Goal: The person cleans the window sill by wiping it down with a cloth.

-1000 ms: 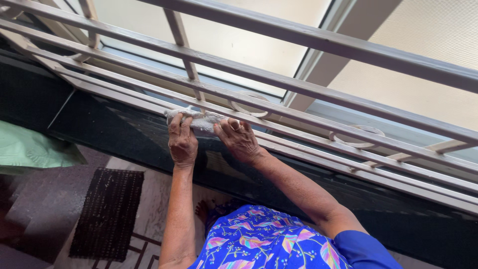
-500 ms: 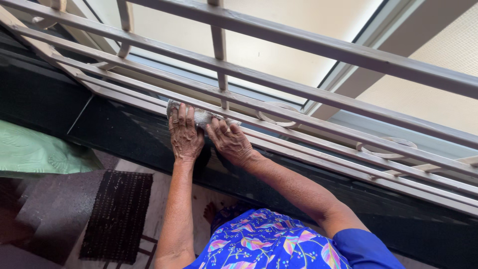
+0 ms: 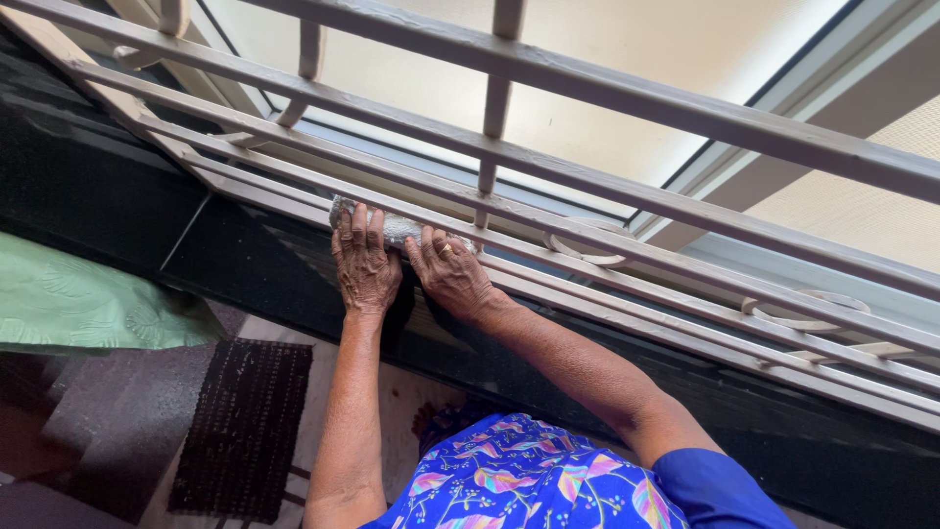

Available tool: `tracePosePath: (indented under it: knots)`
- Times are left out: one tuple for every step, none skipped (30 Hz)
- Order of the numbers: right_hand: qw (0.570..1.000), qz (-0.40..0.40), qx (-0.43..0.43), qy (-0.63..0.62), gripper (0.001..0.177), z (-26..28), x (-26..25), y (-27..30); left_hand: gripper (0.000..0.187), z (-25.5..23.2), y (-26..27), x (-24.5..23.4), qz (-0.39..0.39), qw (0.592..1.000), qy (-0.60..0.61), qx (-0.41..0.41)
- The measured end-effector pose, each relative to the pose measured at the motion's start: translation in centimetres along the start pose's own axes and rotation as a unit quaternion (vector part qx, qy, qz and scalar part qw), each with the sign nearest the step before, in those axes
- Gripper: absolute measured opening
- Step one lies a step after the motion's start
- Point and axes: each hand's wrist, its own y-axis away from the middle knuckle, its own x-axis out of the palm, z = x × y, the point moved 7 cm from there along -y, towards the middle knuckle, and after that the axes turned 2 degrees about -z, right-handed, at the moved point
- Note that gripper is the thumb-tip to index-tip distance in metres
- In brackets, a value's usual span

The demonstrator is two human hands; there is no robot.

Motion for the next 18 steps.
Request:
tracePosePath:
  knots:
    - [1.0,-0.001,0.0,0.0,0.05,0.2,0.1,-0.3,0.069,0.5,-0.1,0.1,0.003,1.0,-0.004,0.0]
    - [1.0,-0.001,0.002,-0.003,0.049,0.3,0.2,-0.7,0.069,0.9,-0.2,0.1,0.003,1.0,-0.004,0.001]
    - [1.0,-0.002,0.003,-0.005,0.048,0.5,0.4,-1.0,0.07,1.4,-0.3,0.2,0.01,1.0,-0.009,-0.003]
    - [1.0,-0.003,0.002,-0.005,0.048,0.6,0.5,-1.4,0.07,1.8,-0.4,0.3,0.016,1.0,-0.014,-0.008]
    - [1.0,0.0,0.003,-0.011,0.049,0.7,0.6,-1.7,0.07,2.2,-0.5,0.3,0.015,1.0,-0.014,-0.009]
    - [1.0,0.002,0.003,-0.017,0.049,0.8,0.8,-2.0,0.071,2.5,-0.6,0.2,0.016,1.0,-0.012,-0.01]
    - [1.0,0.002,0.001,-0.017,0.049,0.9,1.0,-2.3,0.072,2.8,-0.7,0.2,0.017,1.0,-0.009,-0.01]
    - [1.0,0.001,0.001,-0.028,0.049,1.0,1.1,-2.6,0.072,3.1,-0.8,0.1,0.017,1.0,-0.01,-0.012]
    - [0.999,0.0,0.001,-0.04,0.05,1.1,1.3,-2.8,0.072,3.4,-1.0,0.0,0.015,1.0,-0.012,-0.011]
    - [0.999,-0.001,0.0,-0.04,0.05,1.3,1.5,-3.1,0.072,3.7,-1.2,-0.1,0.014,1.0,-0.015,-0.009]
    - [0.999,-0.007,0.0,-0.042,0.049,1.4,1.6,-3.4,0.072,4.0,-1.3,-0.2,0.013,1.0,-0.016,-0.01]
    - [0.999,-0.013,-0.001,-0.044,0.049,1.5,1.8,-3.7,0.073,4.4,-1.4,-0.3,0.019,0.999,-0.022,-0.013]
    - [0.999,-0.015,-0.003,-0.045,0.049,1.7,1.9,-4.0,0.074,4.8,-1.5,-0.3,0.026,0.999,-0.028,-0.016]
    - [0.999,-0.016,-0.004,-0.044,0.05,1.9,2.0,-4.4,0.074,5.2,-1.6,-0.5,0.025,0.999,-0.03,-0.019]
    - [0.999,-0.018,-0.006,-0.044,0.05,2.1,2.2,-4.7,0.074,5.5,-1.8,-0.7,0.017,0.999,-0.025,-0.011]
    - [0.999,-0.019,-0.008,-0.044,0.05,2.2,2.2,-5.0,0.075,5.7,-1.9,-0.9,0.01,1.0,-0.019,-0.001]
    - [0.999,-0.003,-0.01,-0.05,0.052,2.4,2.6,-5.2,0.075,6.0,-2.0,-1.1,0.009,1.0,-0.021,-0.003]
    - [0.998,0.013,-0.012,-0.054,0.053,2.5,3.0,-5.4,0.073,6.2,-2.1,-1.3,-0.001,1.0,-0.022,0.002]
